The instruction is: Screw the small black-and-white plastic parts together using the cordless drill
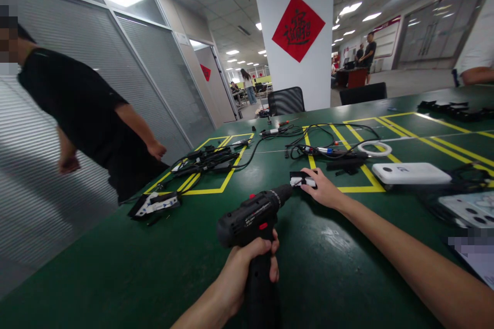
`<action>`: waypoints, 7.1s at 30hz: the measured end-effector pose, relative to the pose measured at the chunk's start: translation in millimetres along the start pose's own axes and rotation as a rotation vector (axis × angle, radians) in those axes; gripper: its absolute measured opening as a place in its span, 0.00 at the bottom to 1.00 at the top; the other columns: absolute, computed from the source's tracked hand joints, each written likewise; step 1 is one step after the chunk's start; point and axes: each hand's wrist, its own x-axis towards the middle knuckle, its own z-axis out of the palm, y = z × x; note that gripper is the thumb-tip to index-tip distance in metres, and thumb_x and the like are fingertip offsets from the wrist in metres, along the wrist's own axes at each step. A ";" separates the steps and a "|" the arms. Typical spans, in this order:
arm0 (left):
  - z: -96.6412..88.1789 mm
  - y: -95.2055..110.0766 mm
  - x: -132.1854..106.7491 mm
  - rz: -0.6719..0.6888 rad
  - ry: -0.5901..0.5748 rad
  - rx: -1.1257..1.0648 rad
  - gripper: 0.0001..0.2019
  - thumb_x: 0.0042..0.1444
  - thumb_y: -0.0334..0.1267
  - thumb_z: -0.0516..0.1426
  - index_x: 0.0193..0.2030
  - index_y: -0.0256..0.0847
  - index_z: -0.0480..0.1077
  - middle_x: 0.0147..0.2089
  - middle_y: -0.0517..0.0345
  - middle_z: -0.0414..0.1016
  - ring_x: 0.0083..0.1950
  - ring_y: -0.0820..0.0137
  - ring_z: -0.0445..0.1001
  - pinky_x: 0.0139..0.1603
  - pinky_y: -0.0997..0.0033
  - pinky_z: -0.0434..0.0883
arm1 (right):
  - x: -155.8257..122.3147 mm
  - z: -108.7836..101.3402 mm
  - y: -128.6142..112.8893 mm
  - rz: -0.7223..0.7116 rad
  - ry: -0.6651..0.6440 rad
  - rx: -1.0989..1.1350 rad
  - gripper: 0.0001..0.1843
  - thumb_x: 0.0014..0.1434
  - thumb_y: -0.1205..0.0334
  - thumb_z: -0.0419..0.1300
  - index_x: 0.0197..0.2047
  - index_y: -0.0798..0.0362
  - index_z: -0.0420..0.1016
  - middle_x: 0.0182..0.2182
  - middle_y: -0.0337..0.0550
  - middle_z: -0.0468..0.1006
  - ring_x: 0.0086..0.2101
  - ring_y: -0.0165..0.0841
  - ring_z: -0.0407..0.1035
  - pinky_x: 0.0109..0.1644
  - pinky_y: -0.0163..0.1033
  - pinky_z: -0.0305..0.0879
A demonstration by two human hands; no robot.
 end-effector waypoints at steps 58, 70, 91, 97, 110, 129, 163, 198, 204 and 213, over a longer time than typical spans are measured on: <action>-2.7 1.5 0.3 0.027 -0.033 -0.001 0.11 0.52 0.32 0.47 0.40 0.34 0.65 0.33 0.54 0.68 0.17 0.78 0.61 0.24 0.68 0.63 | 0.8 -4.9 -5.1 0.031 -0.005 0.044 0.22 0.58 0.56 0.51 0.56 0.46 0.60 0.47 0.45 0.60 0.46 0.34 0.64 0.56 0.41 0.57; -9.6 -1.0 0.5 0.015 -0.090 -0.032 0.11 0.52 0.34 0.48 0.40 0.34 0.66 0.33 0.53 0.70 0.17 0.76 0.62 0.24 0.67 0.64 | 1.0 -4.6 -5.8 0.011 0.006 0.052 0.21 0.57 0.58 0.52 0.55 0.46 0.61 0.46 0.44 0.60 0.46 0.33 0.63 0.55 0.41 0.57; -16.6 -4.7 -7.0 -0.014 -0.070 -0.010 0.12 0.53 0.35 0.48 0.42 0.33 0.66 0.32 0.50 0.72 0.17 0.77 0.61 0.25 0.68 0.63 | 1.8 -7.2 -5.9 0.025 -0.016 0.064 0.25 0.55 0.59 0.54 0.56 0.49 0.61 0.46 0.45 0.61 0.45 0.33 0.64 0.55 0.41 0.57; -14.9 -5.4 -6.1 -0.022 -0.065 -0.008 0.11 0.54 0.35 0.48 0.41 0.33 0.65 0.28 0.51 0.72 0.17 0.76 0.61 0.25 0.68 0.63 | 2.2 -3.9 -4.2 0.032 0.025 0.071 0.22 0.58 0.52 0.50 0.54 0.48 0.63 0.47 0.46 0.62 0.45 0.34 0.64 0.54 0.41 0.58; -19.9 -7.7 -4.1 -0.039 -0.099 0.017 0.12 0.55 0.35 0.46 0.43 0.33 0.64 0.28 0.51 0.72 0.18 0.75 0.62 0.26 0.68 0.62 | 3.2 -3.1 -2.3 0.043 0.027 0.085 0.21 0.58 0.52 0.51 0.54 0.48 0.64 0.46 0.45 0.62 0.45 0.34 0.64 0.54 0.40 0.58; -16.5 -1.8 -3.3 -0.058 -0.088 0.023 0.09 0.55 0.34 0.47 0.40 0.34 0.64 0.33 0.54 0.69 0.18 0.76 0.64 0.26 0.67 0.62 | 4.0 -10.1 -4.9 0.005 0.058 0.087 0.21 0.56 0.53 0.54 0.51 0.49 0.68 0.44 0.45 0.69 0.42 0.35 0.67 0.50 0.40 0.60; -15.4 -1.9 -3.0 -0.064 -0.076 0.023 0.10 0.53 0.35 0.48 0.41 0.34 0.65 0.33 0.53 0.70 0.17 0.75 0.64 0.25 0.67 0.63 | 4.2 -12.9 -4.6 -0.005 0.042 0.168 0.20 0.54 0.58 0.55 0.51 0.50 0.69 0.45 0.45 0.71 0.44 0.35 0.67 0.51 0.40 0.60; -13.8 -0.8 -2.6 -0.061 -0.054 0.033 0.11 0.53 0.36 0.49 0.40 0.33 0.66 0.30 0.51 0.73 0.17 0.74 0.64 0.25 0.68 0.63 | 4.3 -13.2 -6.8 0.001 0.027 0.151 0.20 0.54 0.58 0.54 0.51 0.49 0.69 0.45 0.45 0.69 0.44 0.35 0.66 0.52 0.40 0.59; -16.3 -5.6 2.4 -0.052 -0.069 -0.013 0.10 0.51 0.36 0.50 0.39 0.34 0.66 0.31 0.54 0.70 0.15 0.74 0.64 0.21 0.68 0.65 | 4.4 -12.3 -4.6 -0.006 0.022 0.135 0.21 0.55 0.57 0.54 0.52 0.49 0.68 0.46 0.45 0.69 0.44 0.35 0.66 0.53 0.41 0.58; -15.8 -8.1 2.1 -0.060 -0.064 -0.057 0.09 0.50 0.37 0.52 0.37 0.36 0.65 0.29 0.58 0.67 0.15 0.76 0.64 0.21 0.69 0.64 | 4.8 -15.2 -4.9 -0.010 0.014 0.142 0.21 0.54 0.57 0.55 0.52 0.49 0.69 0.46 0.44 0.70 0.45 0.36 0.66 0.52 0.41 0.59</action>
